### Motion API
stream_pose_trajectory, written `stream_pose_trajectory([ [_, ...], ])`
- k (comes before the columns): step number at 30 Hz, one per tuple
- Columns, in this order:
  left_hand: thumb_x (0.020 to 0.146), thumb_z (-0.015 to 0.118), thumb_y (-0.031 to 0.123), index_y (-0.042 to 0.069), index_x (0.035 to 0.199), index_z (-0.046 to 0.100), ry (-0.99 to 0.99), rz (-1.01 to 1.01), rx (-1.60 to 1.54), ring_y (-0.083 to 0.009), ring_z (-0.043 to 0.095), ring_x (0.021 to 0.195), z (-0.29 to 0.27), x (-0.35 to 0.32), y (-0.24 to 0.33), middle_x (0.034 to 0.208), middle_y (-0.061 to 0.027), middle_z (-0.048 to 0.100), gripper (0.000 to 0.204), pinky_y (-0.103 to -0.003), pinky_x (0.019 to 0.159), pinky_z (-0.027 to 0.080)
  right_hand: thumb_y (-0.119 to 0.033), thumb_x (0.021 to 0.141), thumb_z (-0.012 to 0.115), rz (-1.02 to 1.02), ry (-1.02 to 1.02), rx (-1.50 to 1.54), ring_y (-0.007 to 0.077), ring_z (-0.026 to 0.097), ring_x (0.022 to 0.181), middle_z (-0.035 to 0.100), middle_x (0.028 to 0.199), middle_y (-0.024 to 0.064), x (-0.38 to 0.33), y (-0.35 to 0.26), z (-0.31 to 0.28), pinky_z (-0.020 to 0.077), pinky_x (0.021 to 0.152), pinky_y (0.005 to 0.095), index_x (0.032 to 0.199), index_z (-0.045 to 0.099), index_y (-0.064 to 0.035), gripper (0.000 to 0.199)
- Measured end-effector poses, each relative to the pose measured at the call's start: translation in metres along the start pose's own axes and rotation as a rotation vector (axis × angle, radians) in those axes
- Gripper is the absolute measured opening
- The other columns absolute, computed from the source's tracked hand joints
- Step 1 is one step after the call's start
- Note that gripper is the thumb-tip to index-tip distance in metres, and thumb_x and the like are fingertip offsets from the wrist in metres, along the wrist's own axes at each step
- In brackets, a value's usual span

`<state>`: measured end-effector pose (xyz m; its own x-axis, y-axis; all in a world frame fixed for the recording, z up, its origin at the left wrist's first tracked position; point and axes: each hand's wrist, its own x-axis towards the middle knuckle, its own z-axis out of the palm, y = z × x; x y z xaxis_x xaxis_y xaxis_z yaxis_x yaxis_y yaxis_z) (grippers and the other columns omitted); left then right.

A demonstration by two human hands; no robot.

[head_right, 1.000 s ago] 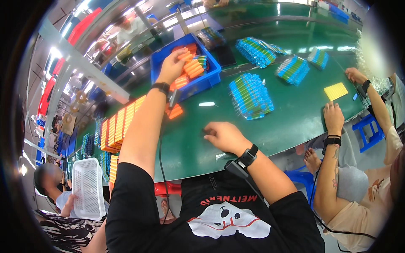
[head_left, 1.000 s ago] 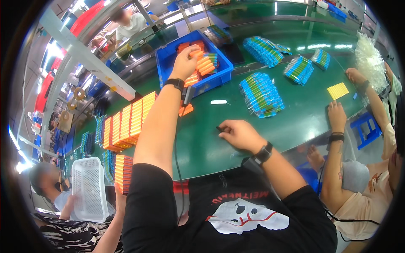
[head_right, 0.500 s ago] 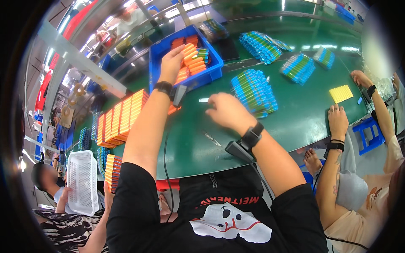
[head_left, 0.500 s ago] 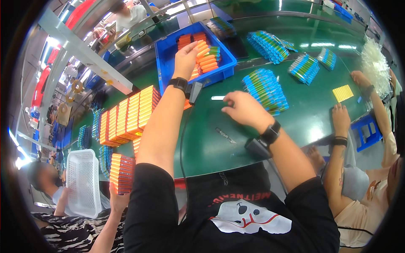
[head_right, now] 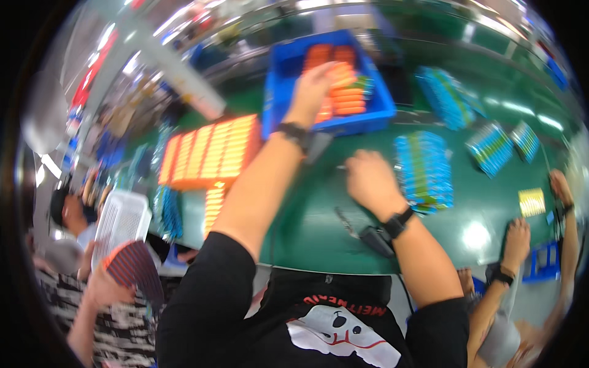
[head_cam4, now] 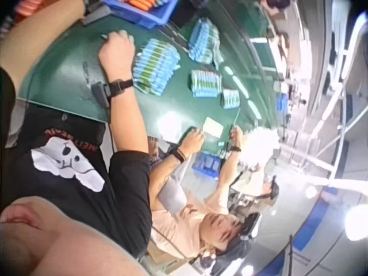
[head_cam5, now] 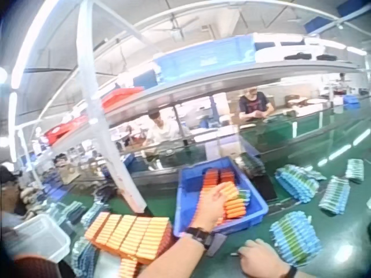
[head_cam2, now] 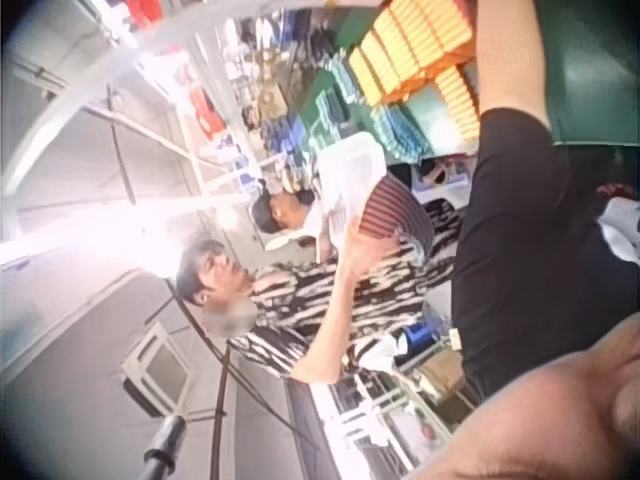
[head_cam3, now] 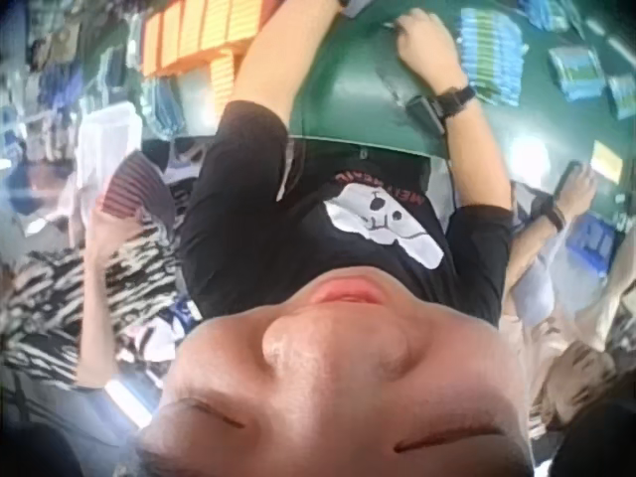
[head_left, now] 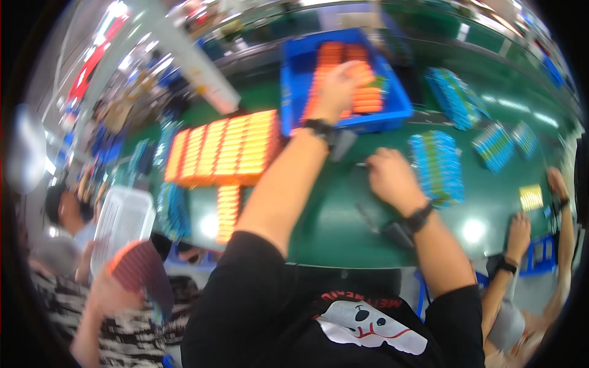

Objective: Assembling rows of battery cells and marking them at a factory workstation.

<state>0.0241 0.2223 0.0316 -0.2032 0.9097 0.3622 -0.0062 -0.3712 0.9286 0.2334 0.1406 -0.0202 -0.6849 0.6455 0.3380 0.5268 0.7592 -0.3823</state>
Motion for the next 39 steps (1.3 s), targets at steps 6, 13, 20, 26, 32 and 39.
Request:
stream_pose_trajectory([
  [6, 0.084, 0.073, 0.02, -0.002, 0.119, 0.066, 0.275, 0.332, 0.672, -0.037, 0.06, 0.121, -0.012, 0.01, -0.033, 0.125, -0.0241, 0.065, 0.042, -0.043, 0.105, 0.047, 0.0, 0.08, 0.061, 0.02, 0.02, 0.09, 0.0396, 0.057, 0.092, 0.063, 0.094, 0.0175, 0.007, -0.012, 0.0, 0.0481, 0.082, 0.0486, 0.092, 0.069, -0.0026, 0.014],
  [13, 0.079, 0.071, 0.02, 0.002, 0.117, 0.068, 0.43, 0.404, 0.979, -0.0443, 0.052, 0.122, 0.009, -0.017, -0.024, 0.129, -0.0267, 0.059, 0.043, -0.053, 0.108, 0.041, 0.001, 0.079, 0.066, 0.054, 0.038, 0.165, 0.0377, 0.057, 0.093, 0.062, 0.094, 0.0158, -0.003, -0.016, 0.004, 0.048, 0.083, 0.0458, 0.091, 0.066, -0.0009, 0.013],
  [20, 0.08, 0.071, 0.022, 0.004, 0.113, 0.067, 0.175, 0.367, 0.783, -0.0422, 0.053, 0.12, 0.004, -0.106, 0.032, 0.125, -0.0222, 0.061, 0.038, -0.051, 0.103, 0.042, -0.001, 0.08, 0.068, 0.064, 0.004, 0.214, 0.0355, 0.056, 0.094, 0.06, 0.094, 0.0144, -0.006, -0.013, 0.002, 0.0473, 0.083, 0.0434, 0.092, 0.065, -0.0004, 0.013],
  [26, 0.082, 0.07, 0.02, 0.006, 0.106, 0.066, -0.053, 0.289, 0.668, -0.0361, 0.059, 0.111, 0.0, -0.17, 0.079, 0.11, -0.0129, 0.066, 0.028, -0.048, 0.097, 0.044, -0.002, 0.082, 0.067, 0.043, 0.005, 0.202, 0.0354, 0.057, 0.091, 0.061, 0.093, 0.0151, -0.006, -0.006, 0.012, 0.0471, 0.082, 0.0425, 0.095, 0.066, 0.0006, 0.013],
  [32, 0.083, 0.071, 0.018, 0.005, 0.106, 0.066, -0.121, 0.25, 0.683, -0.0347, 0.062, 0.105, -0.014, -0.189, 0.1, 0.107, -0.0125, 0.068, 0.027, -0.044, 0.091, 0.047, -0.001, 0.083, 0.068, 0.066, -0.023, 0.297, 0.0345, 0.059, 0.094, 0.062, 0.095, 0.0144, -0.005, -0.012, 0.007, 0.0477, 0.082, 0.0418, 0.097, 0.067, -0.0015, 0.014],
  [39, 0.087, 0.072, 0.022, 0.005, 0.114, 0.066, -0.115, 0.136, 0.822, -0.0348, 0.062, 0.112, -0.04, -0.237, 0.113, 0.116, -0.0138, 0.067, 0.032, -0.043, 0.095, 0.047, 0.001, 0.081, 0.07, 0.066, 0.006, 0.284, 0.0319, 0.058, 0.091, 0.061, 0.093, 0.0128, -0.007, -0.013, 0.003, 0.048, 0.08, 0.041, 0.1, 0.066, -0.0026, 0.019],
])
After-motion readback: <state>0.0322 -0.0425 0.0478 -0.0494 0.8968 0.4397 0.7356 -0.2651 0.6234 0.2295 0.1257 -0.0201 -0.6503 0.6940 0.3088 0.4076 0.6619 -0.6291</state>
